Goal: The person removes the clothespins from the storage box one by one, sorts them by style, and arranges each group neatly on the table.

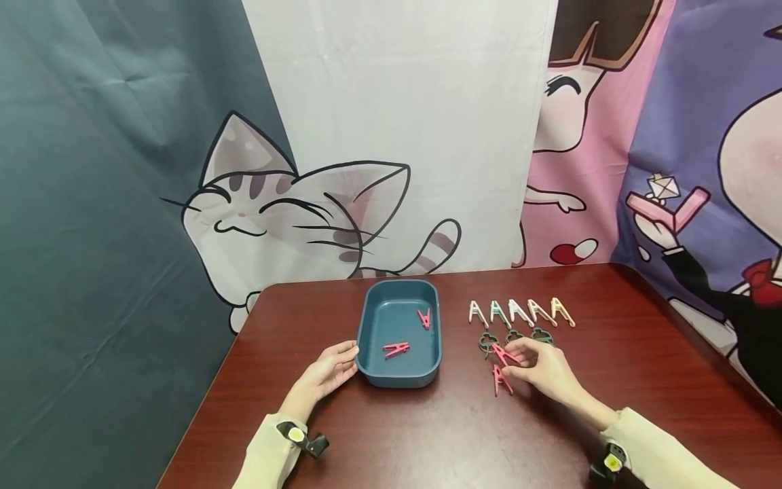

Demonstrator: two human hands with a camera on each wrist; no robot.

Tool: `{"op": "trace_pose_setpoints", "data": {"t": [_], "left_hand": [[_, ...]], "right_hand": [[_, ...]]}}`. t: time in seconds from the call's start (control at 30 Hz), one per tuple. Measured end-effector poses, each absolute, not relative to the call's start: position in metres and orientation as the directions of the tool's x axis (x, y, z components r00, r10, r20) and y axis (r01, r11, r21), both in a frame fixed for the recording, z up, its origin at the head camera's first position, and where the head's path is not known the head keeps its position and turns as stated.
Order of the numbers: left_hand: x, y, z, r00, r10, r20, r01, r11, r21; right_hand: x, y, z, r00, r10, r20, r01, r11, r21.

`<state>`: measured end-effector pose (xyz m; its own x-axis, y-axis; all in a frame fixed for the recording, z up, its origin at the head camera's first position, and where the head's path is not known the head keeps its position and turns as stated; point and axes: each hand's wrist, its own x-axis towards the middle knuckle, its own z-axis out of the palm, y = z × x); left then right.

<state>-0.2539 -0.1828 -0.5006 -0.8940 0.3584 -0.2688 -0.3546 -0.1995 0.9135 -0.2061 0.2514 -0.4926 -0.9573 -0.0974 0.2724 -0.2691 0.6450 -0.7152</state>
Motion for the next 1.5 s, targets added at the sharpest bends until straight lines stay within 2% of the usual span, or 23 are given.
{"op": "trace_pose_setpoints", "data": {"t": [0.5, 0.93, 1.33, 1.5], "left_hand": [[-0.257, -0.179, -0.498, -0.880, 0.388, -0.274, -0.390, -0.262, 0.883], [-0.258, -0.180, -0.501, -0.880, 0.398, -0.259, -0.376, -0.252, 0.891], [-0.258, -0.180, -0.502, -0.882, 0.391, -0.263, -0.376, -0.249, 0.892], [-0.259, -0.181, -0.503, -0.879, 0.392, -0.270, -0.388, -0.259, 0.885]], "right_hand": [[-0.184, 0.266, -0.499, -0.979, 0.002, 0.204, -0.135, 0.746, -0.652], [-0.185, 0.264, -0.503, -0.989, -0.007, 0.147, -0.102, 0.748, -0.656], [-0.188, 0.262, -0.492, -0.978, 0.032, 0.207, -0.115, 0.747, -0.655], [-0.196, 0.260, -0.490, -0.962, 0.022, 0.272, -0.165, 0.745, -0.646]]}}
